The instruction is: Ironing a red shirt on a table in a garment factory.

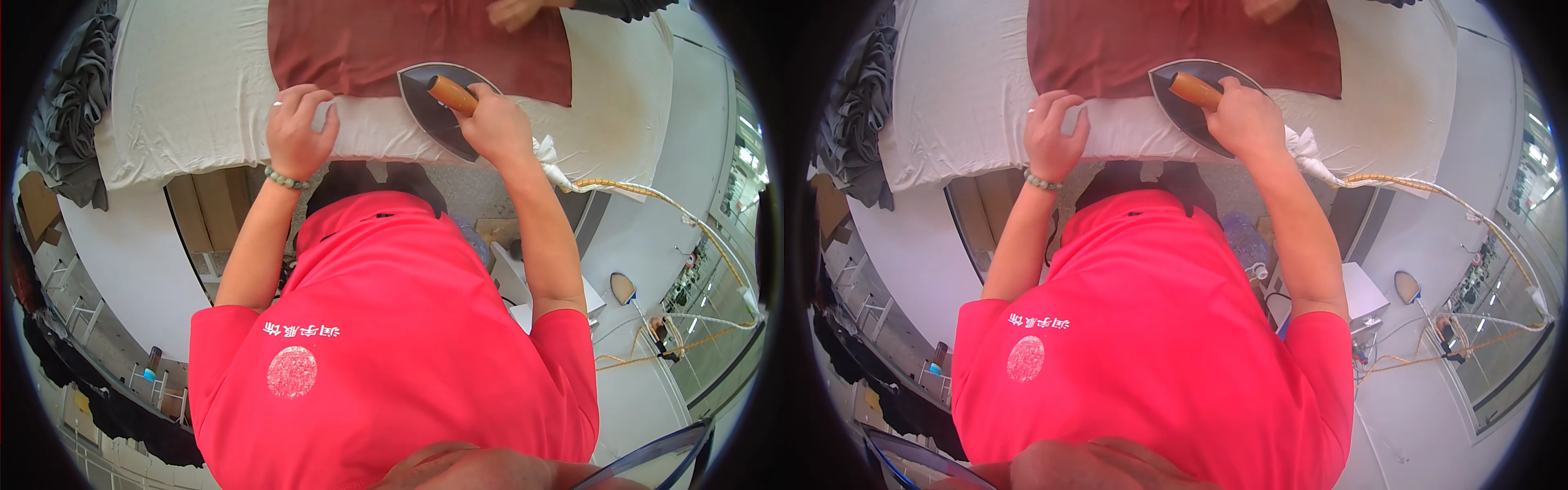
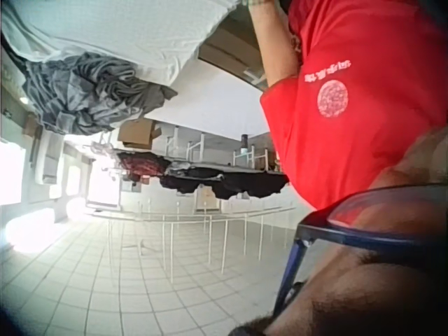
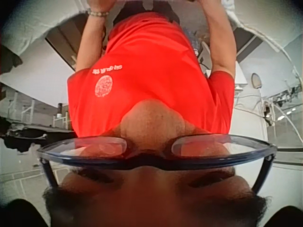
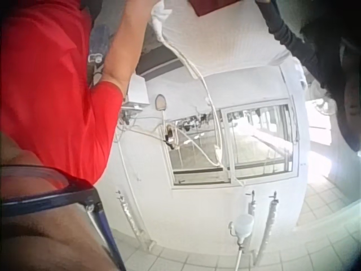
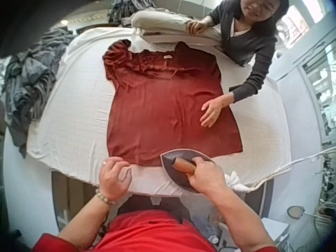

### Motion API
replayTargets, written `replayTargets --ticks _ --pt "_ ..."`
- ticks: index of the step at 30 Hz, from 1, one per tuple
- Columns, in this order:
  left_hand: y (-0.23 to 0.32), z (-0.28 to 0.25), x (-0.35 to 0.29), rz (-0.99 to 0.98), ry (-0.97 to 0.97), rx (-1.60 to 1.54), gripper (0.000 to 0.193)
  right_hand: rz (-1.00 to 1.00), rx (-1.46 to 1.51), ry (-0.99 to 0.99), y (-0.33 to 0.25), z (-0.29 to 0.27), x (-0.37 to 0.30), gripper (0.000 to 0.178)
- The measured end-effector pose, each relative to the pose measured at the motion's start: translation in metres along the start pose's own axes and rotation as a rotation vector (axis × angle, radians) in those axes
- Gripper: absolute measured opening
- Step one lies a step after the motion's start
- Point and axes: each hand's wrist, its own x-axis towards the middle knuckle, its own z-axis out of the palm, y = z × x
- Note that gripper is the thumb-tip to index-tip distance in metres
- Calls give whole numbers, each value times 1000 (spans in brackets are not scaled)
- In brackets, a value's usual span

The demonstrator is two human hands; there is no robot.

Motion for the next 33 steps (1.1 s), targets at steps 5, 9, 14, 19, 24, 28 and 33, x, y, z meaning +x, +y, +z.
replayTargets --ticks 5,9,14,19,24,28,33 --pt "-13 -17 -13 -139 25 89 17 1 -13 -16 -2 2 6 39" --pt "-10 -9 -4 -82 -111 279 12 -25 -7 -20 -14 0 10 40" --pt "-25 -13 -4 -106 -215 319 9 -9 0 -69 -36 -5 12 40" --pt "-17 -24 -4 -116 -177 229 9 -22 -33 -137 -41 -6 12 38" --pt "-19 -34 -4 -173 -121 126 11 1 -8 -6 -29 -2 14 34" --pt "-21 -36 -4 -205 -98 116 10 -5 -3 -26 -34 -3 14 34" --pt "-18 -37 -4 -206 -104 118 9 -14 1 -125 -40 -7 10 34"
